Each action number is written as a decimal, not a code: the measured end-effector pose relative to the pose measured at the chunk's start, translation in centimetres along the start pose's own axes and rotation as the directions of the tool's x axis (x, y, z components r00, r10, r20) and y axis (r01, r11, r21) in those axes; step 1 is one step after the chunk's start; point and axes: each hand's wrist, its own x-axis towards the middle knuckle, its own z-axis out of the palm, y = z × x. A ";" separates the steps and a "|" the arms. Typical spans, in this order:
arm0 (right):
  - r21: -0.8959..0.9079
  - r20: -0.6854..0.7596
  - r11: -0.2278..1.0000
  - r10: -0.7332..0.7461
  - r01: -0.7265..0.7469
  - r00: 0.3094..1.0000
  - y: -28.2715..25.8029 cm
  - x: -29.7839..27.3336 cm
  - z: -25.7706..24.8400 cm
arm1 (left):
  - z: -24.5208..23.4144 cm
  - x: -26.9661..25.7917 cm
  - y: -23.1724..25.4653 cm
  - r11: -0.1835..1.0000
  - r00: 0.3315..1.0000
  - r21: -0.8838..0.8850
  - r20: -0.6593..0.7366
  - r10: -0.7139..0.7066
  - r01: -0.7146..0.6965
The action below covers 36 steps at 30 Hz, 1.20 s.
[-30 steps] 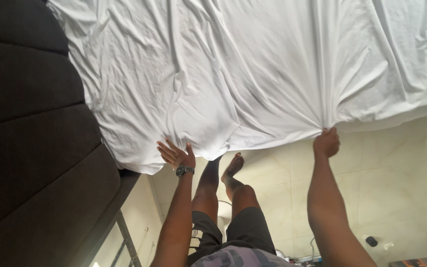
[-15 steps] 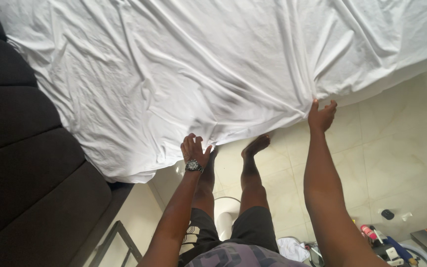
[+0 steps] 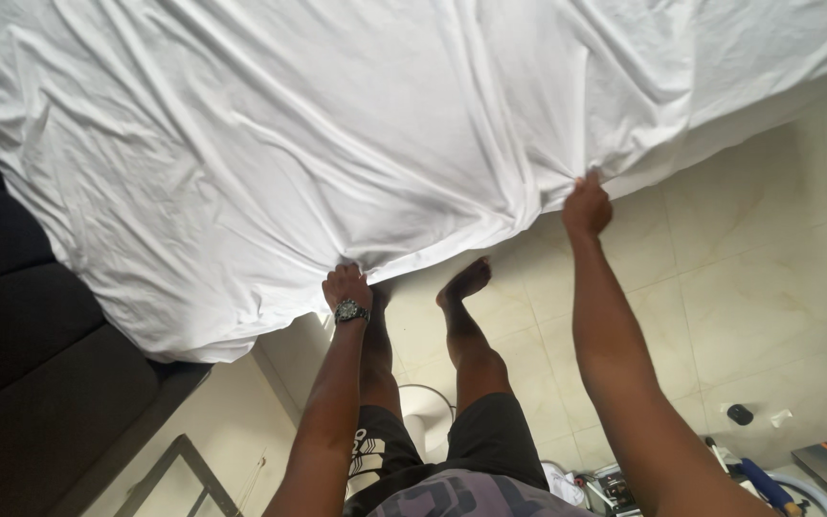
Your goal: The person spreads a white fitted sheet over a mattress and tucks the edges under the corners. They work around the perimeter of the bed, pulling the fabric tight and securing it beneath the mattress.
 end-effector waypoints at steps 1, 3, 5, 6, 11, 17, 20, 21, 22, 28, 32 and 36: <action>-0.039 -0.049 0.999 0.035 -0.037 0.998 2.1 0.8 -1.1 | 0.1 -0.6 0.6 1.000 0.999 0.017 0.042 -0.006 0.005; 0.124 -0.015 0.967 0.224 -0.221 0.974 6.2 2.8 -3.3 | 0.1 -1.4 2.4 0.997 0.993 0.063 0.103 -0.049 0.043; 0.133 0.079 0.974 0.171 -0.181 0.982 9.8 4.1 -5.4 | -0.2 -1.9 4.5 0.991 0.974 0.070 0.189 -0.128 0.117; 0.139 0.123 0.977 0.144 -0.160 0.982 11.4 4.9 -6.4 | -0.4 -2.2 5.6 0.983 0.952 0.057 0.246 -0.183 0.174; 0.237 0.198 0.971 -0.010 -0.038 0.980 15.2 6.1 -7.4 | 0.2 -3.6 11.3 0.977 0.916 -0.016 0.349 -0.196 0.215; 0.568 0.405 0.805 -0.088 -0.174 0.910 14.7 1.5 -4.9 | 0.4 -3.2 18.4 0.985 0.990 -0.168 0.139 -0.017 0.040; 0.500 0.309 0.864 -0.104 -0.068 0.945 13.7 1.7 -3.4 | 0.5 -2.1 21.5 0.979 0.995 -0.180 -0.041 0.093 -0.099; 0.498 0.269 0.864 -0.082 -0.066 0.960 13.5 2.2 -3.0 | 0.5 -1.7 22.4 0.983 0.998 -0.174 0.017 0.062 -0.058; 0.497 0.229 0.865 -0.059 -0.064 0.972 13.1 3.2 -2.6 | 0.5 -1.3 23.2 0.986 0.997 -0.166 0.074 0.030 -0.018; 0.467 0.086 0.876 0.089 -0.119 0.992 11.2 11.4 -4.0 | -0.2 0.2 25.9 0.977 0.993 -0.191 0.089 -0.075 0.091; 0.318 0.041 0.941 0.104 -0.112 0.994 10.3 16.0 -8.4 | -1.7 1.4 27.5 0.950 0.951 -0.192 0.240 -0.196 0.245; 0.034 -0.142 0.944 -0.321 0.329 0.936 11.0 19.5 -10.6 | -2.9 1.8 28.8 0.908 0.895 -0.187 0.331 -0.300 0.374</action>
